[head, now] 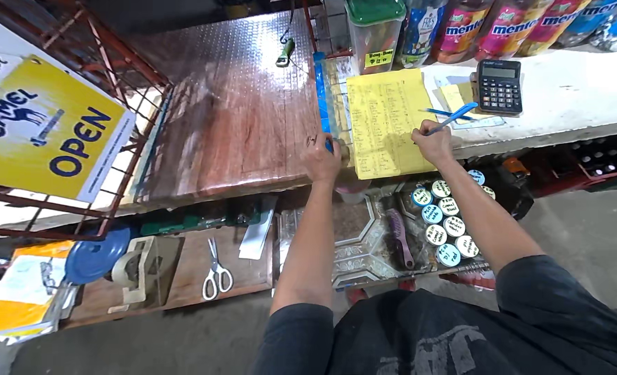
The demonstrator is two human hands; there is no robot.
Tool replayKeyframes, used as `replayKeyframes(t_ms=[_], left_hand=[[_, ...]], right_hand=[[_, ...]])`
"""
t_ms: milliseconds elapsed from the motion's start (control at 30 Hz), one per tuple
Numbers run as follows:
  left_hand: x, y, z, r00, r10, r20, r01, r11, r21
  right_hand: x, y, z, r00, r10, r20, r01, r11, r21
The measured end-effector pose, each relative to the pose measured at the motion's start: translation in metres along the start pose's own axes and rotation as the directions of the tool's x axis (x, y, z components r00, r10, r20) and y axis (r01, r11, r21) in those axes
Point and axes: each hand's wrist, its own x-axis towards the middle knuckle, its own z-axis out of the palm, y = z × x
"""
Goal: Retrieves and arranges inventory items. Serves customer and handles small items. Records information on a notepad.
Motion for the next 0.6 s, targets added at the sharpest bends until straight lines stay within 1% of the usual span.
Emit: replayKeyframes(t_ms=[100, 400, 533, 600], left_hand=[[0.0009, -0.0003, -0.0011, 1.0, -0.001, 0.025, 0.001, 1.0, -0.026], [0.0002, -0.0011, 0.0001, 1.0, 0.017, -0.004, -0.017, 1.0, -0.021], [0.0002, -0.0011, 0.0004, 1.0, 0.014, -0.006, -0.014, 1.0, -0.015], [-0.0003, -0.0005, 0.0, 1.0, 0.009, -0.003, -0.009, 1.0, -0.017]], right_hand=[[0.0014, -0.0012, -0.0025, 1.0, 0.018, 0.008, -0.018, 1.0, -0.011], [0.0015, -0.0009, -0.0043, 1.0, 0.024, -0.002, -0.024, 1.0, 0.012], [-0.0004, -0.0058, -0.0053, 0.999, 0.02, 0.029, -0.018, 0.997, -0.08], [0.0008, -0.003, -0.0044, 0.999, 0.024, 0.022, -0.023, 0.998, -0.059]])
